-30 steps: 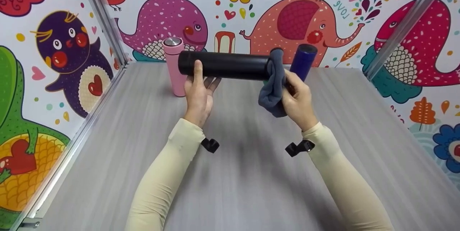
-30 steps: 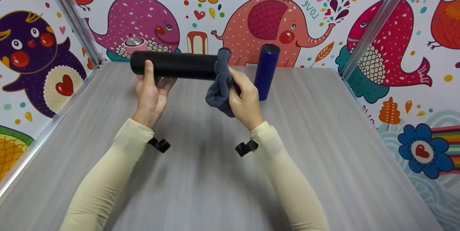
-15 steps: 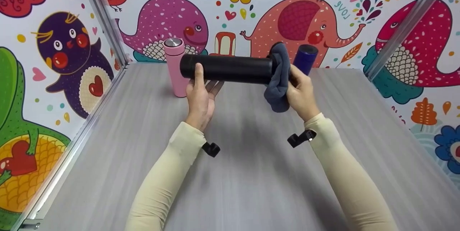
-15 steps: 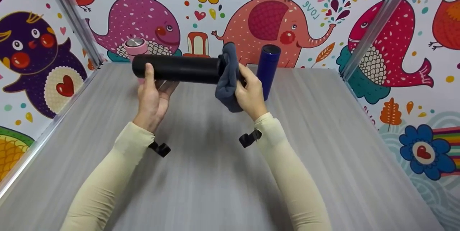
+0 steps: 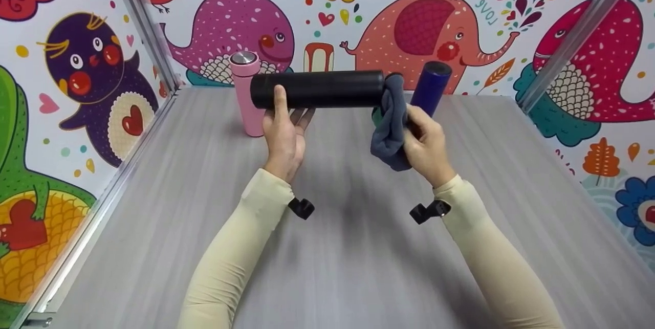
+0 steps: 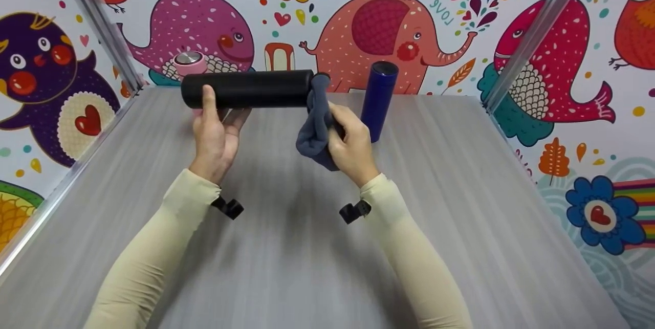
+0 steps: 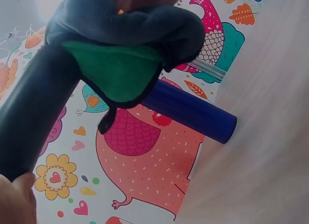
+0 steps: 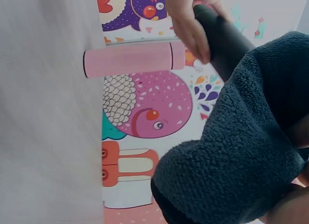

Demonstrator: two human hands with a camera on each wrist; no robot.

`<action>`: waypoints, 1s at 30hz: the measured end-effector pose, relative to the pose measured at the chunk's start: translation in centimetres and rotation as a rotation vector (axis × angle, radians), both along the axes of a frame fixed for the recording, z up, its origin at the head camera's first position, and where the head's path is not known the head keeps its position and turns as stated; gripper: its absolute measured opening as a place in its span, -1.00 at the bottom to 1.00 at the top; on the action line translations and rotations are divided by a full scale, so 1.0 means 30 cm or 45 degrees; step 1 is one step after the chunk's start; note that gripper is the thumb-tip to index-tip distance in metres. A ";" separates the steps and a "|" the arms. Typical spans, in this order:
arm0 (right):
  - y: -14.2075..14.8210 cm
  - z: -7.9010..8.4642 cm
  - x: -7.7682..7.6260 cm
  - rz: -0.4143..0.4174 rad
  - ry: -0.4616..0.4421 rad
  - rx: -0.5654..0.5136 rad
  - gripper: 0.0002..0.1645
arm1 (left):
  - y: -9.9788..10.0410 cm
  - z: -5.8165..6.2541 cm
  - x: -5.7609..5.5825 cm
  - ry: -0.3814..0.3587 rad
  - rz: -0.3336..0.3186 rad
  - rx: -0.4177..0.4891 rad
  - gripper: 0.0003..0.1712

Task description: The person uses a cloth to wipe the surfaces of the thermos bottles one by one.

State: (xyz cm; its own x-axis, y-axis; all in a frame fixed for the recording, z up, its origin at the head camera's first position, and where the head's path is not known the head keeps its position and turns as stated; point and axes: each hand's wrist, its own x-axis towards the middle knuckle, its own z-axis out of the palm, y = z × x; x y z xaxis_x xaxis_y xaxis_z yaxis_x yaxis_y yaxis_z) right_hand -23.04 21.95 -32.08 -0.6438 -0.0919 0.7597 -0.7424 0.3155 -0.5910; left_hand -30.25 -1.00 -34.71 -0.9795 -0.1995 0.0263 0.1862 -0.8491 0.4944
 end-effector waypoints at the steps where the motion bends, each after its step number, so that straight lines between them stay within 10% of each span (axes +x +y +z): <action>1: -0.003 0.005 0.004 0.007 0.028 0.005 -0.65 | -0.001 0.000 0.001 0.001 0.001 0.001 -0.47; 15: -0.024 0.071 -0.018 -0.005 0.193 0.021 -0.63 | -0.007 -0.021 0.021 0.025 -0.016 -0.078 -0.40; 30: 0.007 0.048 -0.044 -0.009 -0.170 0.025 -0.68 | -0.017 -0.045 0.042 -0.039 -0.027 -0.085 -0.38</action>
State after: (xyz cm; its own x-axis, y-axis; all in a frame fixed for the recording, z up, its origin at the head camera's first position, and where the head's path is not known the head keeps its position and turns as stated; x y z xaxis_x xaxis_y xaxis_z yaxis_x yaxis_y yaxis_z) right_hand -24.35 22.15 -30.64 -0.7396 -0.1012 0.6654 -0.6554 0.3328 -0.6780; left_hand -28.98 -1.52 -36.07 -0.9841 -0.1775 0.0088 0.1524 -0.8175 0.5554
